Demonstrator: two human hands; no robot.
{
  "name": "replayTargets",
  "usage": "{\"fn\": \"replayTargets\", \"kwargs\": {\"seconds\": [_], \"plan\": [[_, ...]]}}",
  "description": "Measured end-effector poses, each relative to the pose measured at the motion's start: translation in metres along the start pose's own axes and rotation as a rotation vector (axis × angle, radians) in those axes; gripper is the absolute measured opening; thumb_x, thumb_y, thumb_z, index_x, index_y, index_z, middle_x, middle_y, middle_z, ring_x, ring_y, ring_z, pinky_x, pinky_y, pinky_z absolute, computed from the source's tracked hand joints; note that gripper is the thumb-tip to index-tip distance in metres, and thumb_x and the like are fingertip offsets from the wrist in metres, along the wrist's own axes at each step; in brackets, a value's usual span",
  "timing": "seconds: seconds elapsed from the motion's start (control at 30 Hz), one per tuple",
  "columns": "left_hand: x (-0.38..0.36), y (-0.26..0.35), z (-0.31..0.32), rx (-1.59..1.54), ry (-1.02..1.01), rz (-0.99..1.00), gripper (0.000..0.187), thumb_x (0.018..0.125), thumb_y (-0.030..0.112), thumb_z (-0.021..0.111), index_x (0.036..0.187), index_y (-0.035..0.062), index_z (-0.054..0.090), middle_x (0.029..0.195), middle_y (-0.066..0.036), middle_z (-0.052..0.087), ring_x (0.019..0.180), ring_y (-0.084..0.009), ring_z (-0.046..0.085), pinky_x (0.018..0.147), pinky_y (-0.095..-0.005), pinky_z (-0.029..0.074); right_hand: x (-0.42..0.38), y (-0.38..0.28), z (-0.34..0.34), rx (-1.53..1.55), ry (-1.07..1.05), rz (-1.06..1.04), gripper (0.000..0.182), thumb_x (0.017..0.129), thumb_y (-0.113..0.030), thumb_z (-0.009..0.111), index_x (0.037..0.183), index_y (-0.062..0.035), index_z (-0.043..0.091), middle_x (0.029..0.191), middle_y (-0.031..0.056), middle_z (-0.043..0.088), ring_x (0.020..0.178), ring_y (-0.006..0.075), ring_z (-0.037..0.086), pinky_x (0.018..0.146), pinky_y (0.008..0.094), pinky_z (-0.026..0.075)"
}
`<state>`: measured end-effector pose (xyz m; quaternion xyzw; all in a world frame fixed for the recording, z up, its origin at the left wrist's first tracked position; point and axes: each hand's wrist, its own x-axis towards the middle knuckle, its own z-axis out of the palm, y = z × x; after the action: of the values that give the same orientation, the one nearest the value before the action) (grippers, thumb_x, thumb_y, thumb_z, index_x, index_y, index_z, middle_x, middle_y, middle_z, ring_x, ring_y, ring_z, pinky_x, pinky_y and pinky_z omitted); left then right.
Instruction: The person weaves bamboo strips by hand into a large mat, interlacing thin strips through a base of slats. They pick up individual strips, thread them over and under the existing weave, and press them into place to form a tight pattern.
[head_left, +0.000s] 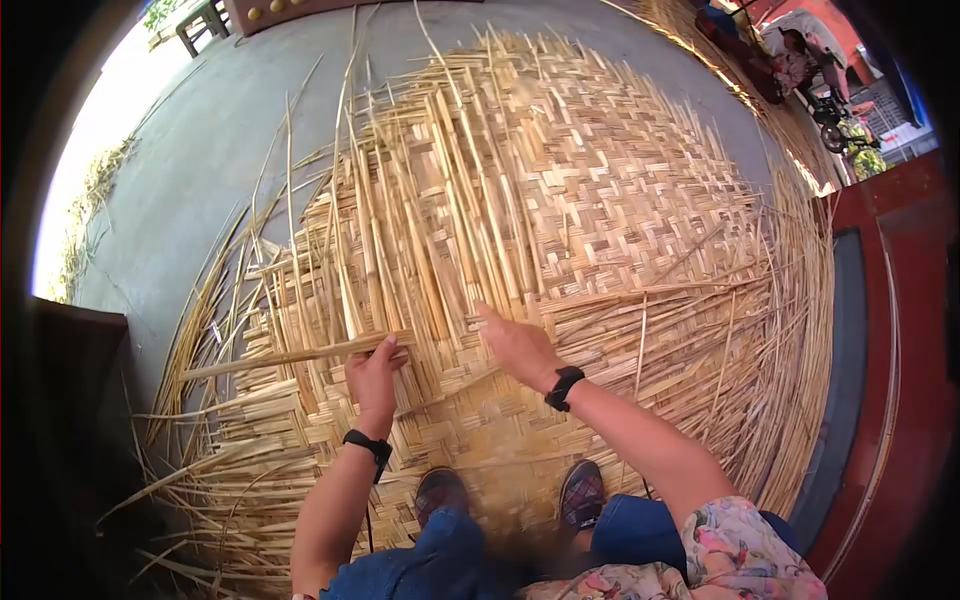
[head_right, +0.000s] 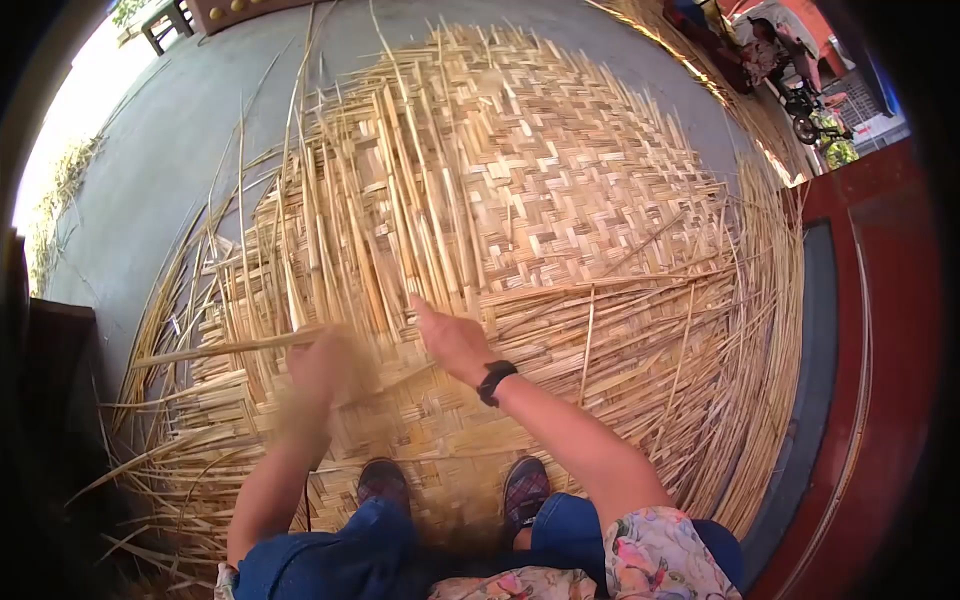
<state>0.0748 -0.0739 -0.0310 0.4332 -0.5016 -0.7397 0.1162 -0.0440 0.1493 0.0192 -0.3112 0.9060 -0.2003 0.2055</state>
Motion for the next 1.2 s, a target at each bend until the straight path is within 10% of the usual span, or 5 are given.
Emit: {"fn": "replayTargets", "kwargs": {"seconds": [0.13, 0.23, 0.73, 0.93, 1.2], "plan": [[0.016, -0.025, -0.01, 0.157, -0.08, 0.19, 0.027, 0.094, 0.007, 0.067, 0.118, -0.0015, 0.059, 0.096, -0.011, 0.069, 0.083, -0.0182, 0.071, 0.054, -0.0258, 0.057, -0.011, 0.014, 0.062, -0.339, -0.217, -0.032, 0.087, 0.084, 0.0, 0.052, 0.159, 0.0054, 0.008, 0.057, 0.0114, 0.06, 0.046, 0.0262, 0.058, 0.04, 0.0411, 0.043], [-0.018, 0.018, -0.013, 0.399, -0.263, 0.14, 0.025, 0.096, 0.011, 0.067, 0.117, -0.0002, 0.062, 0.106, -0.009, 0.066, 0.096, -0.0201, 0.064, 0.083, -0.037, 0.055, -0.005, 0.009, 0.062, -0.28, -0.22, -0.037, 0.091, 0.082, -0.001, 0.056, 0.156, 0.0125, 0.005, 0.055, 0.0098, 0.058, 0.043, 0.0264, 0.055, 0.037, 0.0382, 0.04], [-0.02, 0.064, -0.061, -0.004, -0.127, 0.119, 0.021, 0.099, 0.012, 0.063, 0.111, -0.0047, 0.063, 0.099, -0.011, 0.065, 0.095, -0.025, 0.069, 0.077, -0.0381, 0.06, -0.006, 0.002, 0.069, -0.232, -0.239, 0.017, 0.093, 0.084, -0.007, 0.06, 0.157, 0.0109, 0.005, 0.062, 0.0108, 0.063, 0.054, 0.0281, 0.062, 0.043, 0.0395, 0.046], [0.023, 0.02, -0.103, 0.717, -0.222, 0.707, 0.022, 0.098, 0.012, 0.064, 0.113, -0.0051, 0.062, 0.095, -0.01, 0.065, 0.087, -0.0216, 0.067, 0.076, -0.0345, 0.06, -0.005, 0.008, 0.081, -0.177, -0.196, 0.026, 0.093, 0.087, -0.008, 0.056, 0.159, 0.0033, -0.002, 0.063, 0.0108, 0.063, 0.054, 0.0288, 0.062, 0.047, 0.0391, 0.049], [-0.018, 0.066, -0.062, -0.108, -0.043, -0.069, 0.029, 0.103, 0.013, 0.055, 0.121, -0.0098, 0.055, 0.112, -0.018, 0.061, 0.099, -0.0291, 0.065, 0.083, -0.0392, 0.059, -0.006, 0.009, 0.084, -0.219, -0.19, 0.03, 0.094, 0.084, -0.004, 0.057, 0.159, 0.0059, 0.0, 0.061, 0.0131, 0.061, 0.051, 0.0298, 0.06, 0.047, 0.0413, 0.049]]}}
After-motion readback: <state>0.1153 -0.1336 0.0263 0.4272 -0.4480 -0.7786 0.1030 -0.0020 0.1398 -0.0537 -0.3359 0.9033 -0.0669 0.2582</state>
